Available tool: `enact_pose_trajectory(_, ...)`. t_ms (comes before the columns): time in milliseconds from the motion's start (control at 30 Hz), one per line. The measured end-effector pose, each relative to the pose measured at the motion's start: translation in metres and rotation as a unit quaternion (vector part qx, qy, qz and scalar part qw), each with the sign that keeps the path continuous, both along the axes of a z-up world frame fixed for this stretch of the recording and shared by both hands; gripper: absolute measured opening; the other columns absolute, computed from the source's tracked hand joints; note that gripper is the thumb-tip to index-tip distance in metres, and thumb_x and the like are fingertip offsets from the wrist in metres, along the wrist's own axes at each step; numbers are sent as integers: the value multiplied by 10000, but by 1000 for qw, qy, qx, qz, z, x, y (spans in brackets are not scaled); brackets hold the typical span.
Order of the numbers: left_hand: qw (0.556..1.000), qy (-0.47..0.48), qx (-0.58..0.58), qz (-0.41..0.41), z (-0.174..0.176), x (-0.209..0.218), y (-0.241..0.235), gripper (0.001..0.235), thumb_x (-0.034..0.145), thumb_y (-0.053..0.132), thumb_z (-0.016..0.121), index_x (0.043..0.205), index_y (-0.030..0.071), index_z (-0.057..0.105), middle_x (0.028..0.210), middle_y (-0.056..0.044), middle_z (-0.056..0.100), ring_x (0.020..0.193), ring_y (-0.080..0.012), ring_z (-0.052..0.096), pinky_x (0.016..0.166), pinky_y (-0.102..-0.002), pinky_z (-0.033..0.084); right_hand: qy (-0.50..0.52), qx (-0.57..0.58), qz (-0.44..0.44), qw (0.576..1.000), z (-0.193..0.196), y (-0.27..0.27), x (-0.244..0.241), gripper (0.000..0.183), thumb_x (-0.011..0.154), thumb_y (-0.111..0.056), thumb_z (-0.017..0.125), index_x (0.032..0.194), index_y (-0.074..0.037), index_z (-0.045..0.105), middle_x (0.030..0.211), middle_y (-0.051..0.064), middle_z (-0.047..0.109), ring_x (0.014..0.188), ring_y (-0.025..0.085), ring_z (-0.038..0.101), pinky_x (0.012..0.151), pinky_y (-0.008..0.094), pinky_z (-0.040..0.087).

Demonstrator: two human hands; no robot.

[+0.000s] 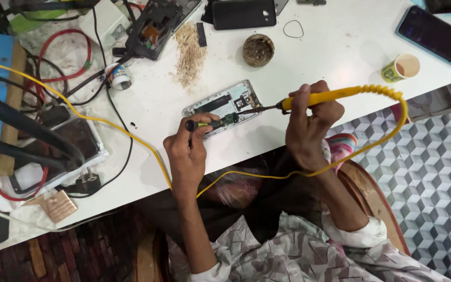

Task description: The person uses a soldering iron and a screwdriver to work on the internal components of a disassembled mobile phone. They repeatedly apply heat to specific points on the circuit board while holding the device steady.

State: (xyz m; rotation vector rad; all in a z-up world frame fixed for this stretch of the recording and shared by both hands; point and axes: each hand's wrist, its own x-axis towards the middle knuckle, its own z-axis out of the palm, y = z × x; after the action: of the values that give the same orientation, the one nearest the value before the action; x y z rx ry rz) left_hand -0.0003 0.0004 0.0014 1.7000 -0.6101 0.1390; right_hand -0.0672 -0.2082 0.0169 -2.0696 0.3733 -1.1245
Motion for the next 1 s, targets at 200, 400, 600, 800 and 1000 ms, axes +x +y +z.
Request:
enact_pose_trajectory(200,1000,22,-7,2,-1,-1,-1,166,1063,-44,457,1071,-73,620,1037,-145,777,898,-229,796,821,-320,647,60,-57,55,995,16,21,-11,225,1051,-59,615,848,29,572,695,114,654,529,200,582,522,328,410)
enact_pose_trajectory(400,999,3,-34,13,-6,-3,2,177,1019,-112,465,1099,-75,619,1080,-156,770,951,-223,782,855,-298,643,-69,34,37,996,-11,25,-26,333,1199,-213,538,955,13,561,789,96,563,657,161,513,611,285,419)
enact_pose_trajectory(600,996,-8,-56,64,1,-6,3,167,1010,-134,506,1103,-66,628,1107,-158,769,996,-233,770,873,-307,632,17,89,31,995,-17,12,-49,333,1146,-287,469,962,-14,511,764,41,563,620,101,506,576,249,415)
enact_pose_trajectory(800,999,1,-27,45,-1,-5,2,132,1038,-117,507,1094,-74,618,1085,-148,774,949,-214,780,842,-299,626,-14,27,48,998,-32,13,-29,308,1160,-235,506,962,-2,542,734,44,504,576,110,472,560,252,381)
enact_pose_trajectory(1000,999,-10,-5,49,0,-8,4,105,1014,-82,536,1080,-78,618,1063,-149,789,879,-212,767,789,-307,590,-83,64,61,993,-41,9,-19,301,1205,-238,550,1077,35,550,892,72,553,712,113,492,669,246,413)
